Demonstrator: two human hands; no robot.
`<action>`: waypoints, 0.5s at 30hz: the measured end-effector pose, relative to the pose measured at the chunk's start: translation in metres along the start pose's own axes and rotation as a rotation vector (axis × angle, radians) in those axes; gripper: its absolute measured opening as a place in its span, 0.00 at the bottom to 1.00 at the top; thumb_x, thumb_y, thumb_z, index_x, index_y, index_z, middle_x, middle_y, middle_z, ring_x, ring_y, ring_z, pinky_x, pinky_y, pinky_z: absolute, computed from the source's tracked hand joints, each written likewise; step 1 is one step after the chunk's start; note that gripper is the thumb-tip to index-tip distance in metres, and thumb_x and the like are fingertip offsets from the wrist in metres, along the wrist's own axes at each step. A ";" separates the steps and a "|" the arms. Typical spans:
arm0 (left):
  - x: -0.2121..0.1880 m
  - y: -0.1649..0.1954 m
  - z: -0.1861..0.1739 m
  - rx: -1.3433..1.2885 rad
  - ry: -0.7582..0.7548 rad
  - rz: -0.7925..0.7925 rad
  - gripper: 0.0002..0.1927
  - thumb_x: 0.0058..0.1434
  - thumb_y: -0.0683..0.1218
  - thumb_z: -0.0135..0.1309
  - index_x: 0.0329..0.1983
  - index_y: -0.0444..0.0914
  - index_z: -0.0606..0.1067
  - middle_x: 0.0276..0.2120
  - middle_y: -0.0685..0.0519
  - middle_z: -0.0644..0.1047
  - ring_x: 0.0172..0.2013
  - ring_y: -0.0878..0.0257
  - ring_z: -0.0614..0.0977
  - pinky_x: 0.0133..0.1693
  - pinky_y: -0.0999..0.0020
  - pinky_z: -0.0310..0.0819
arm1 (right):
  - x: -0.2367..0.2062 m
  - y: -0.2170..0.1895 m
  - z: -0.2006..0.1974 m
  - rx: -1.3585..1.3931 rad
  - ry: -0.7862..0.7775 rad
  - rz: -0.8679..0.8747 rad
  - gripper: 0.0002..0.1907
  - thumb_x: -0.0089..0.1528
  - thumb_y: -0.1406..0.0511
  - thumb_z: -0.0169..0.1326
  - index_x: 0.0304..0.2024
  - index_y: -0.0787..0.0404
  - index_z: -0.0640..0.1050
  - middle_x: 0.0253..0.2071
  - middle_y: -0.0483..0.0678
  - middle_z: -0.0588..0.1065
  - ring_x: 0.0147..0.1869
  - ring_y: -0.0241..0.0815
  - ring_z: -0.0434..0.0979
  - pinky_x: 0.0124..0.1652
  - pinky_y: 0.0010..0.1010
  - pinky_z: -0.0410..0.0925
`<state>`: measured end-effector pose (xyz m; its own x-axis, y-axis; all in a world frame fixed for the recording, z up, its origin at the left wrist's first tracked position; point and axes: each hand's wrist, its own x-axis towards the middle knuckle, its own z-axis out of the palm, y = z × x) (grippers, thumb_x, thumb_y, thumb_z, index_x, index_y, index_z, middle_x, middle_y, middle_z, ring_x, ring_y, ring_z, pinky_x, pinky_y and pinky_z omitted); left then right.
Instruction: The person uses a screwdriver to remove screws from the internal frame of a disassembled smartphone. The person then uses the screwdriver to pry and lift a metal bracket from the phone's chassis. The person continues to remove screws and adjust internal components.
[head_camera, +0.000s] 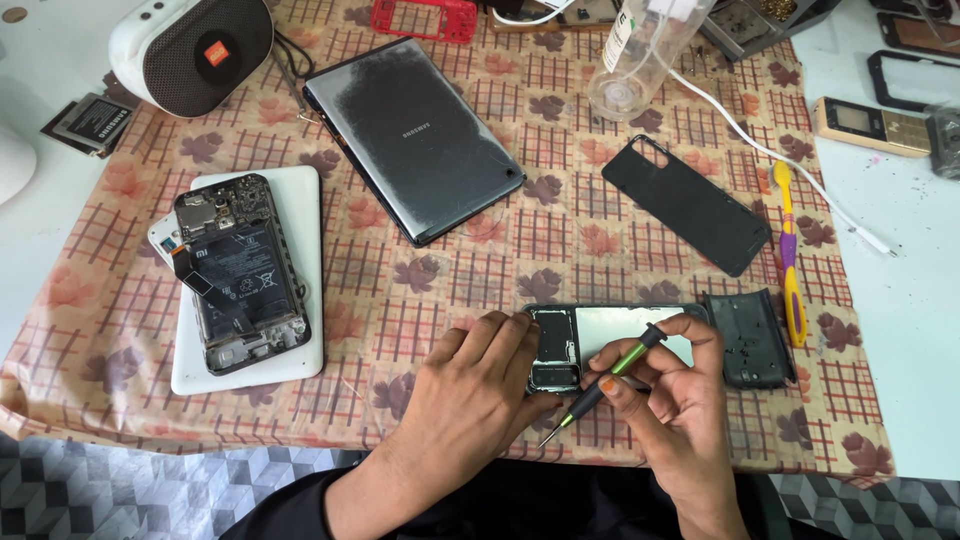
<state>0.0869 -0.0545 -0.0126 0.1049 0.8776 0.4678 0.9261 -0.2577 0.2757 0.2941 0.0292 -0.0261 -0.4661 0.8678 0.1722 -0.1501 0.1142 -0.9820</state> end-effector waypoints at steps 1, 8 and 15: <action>0.000 0.000 0.000 0.000 0.011 0.002 0.34 0.55 0.60 0.62 0.52 0.28 0.75 0.55 0.42 0.74 0.54 0.51 0.76 0.50 0.55 0.73 | 0.000 0.000 0.000 0.002 0.001 0.001 0.31 0.62 0.74 0.58 0.62 0.59 0.58 0.42 0.61 0.78 0.50 0.46 0.81 0.50 0.36 0.76; -0.002 0.001 0.001 -0.009 0.019 -0.001 0.33 0.55 0.58 0.64 0.53 0.29 0.75 0.56 0.44 0.74 0.54 0.53 0.76 0.48 0.59 0.73 | 0.000 0.002 -0.001 -0.007 -0.008 -0.007 0.31 0.62 0.75 0.58 0.61 0.59 0.58 0.42 0.61 0.78 0.49 0.45 0.82 0.49 0.36 0.77; -0.002 -0.010 -0.003 -0.228 0.056 -0.118 0.41 0.49 0.57 0.69 0.59 0.31 0.70 0.60 0.39 0.72 0.56 0.46 0.75 0.52 0.56 0.73 | 0.001 0.001 -0.003 0.086 -0.005 -0.005 0.31 0.62 0.75 0.57 0.61 0.58 0.58 0.43 0.61 0.78 0.48 0.46 0.82 0.49 0.38 0.79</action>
<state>0.0765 -0.0544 -0.0139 -0.0253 0.8847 0.4655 0.8243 -0.2450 0.5104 0.2962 0.0313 -0.0270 -0.4697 0.8648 0.1776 -0.2265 0.0764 -0.9710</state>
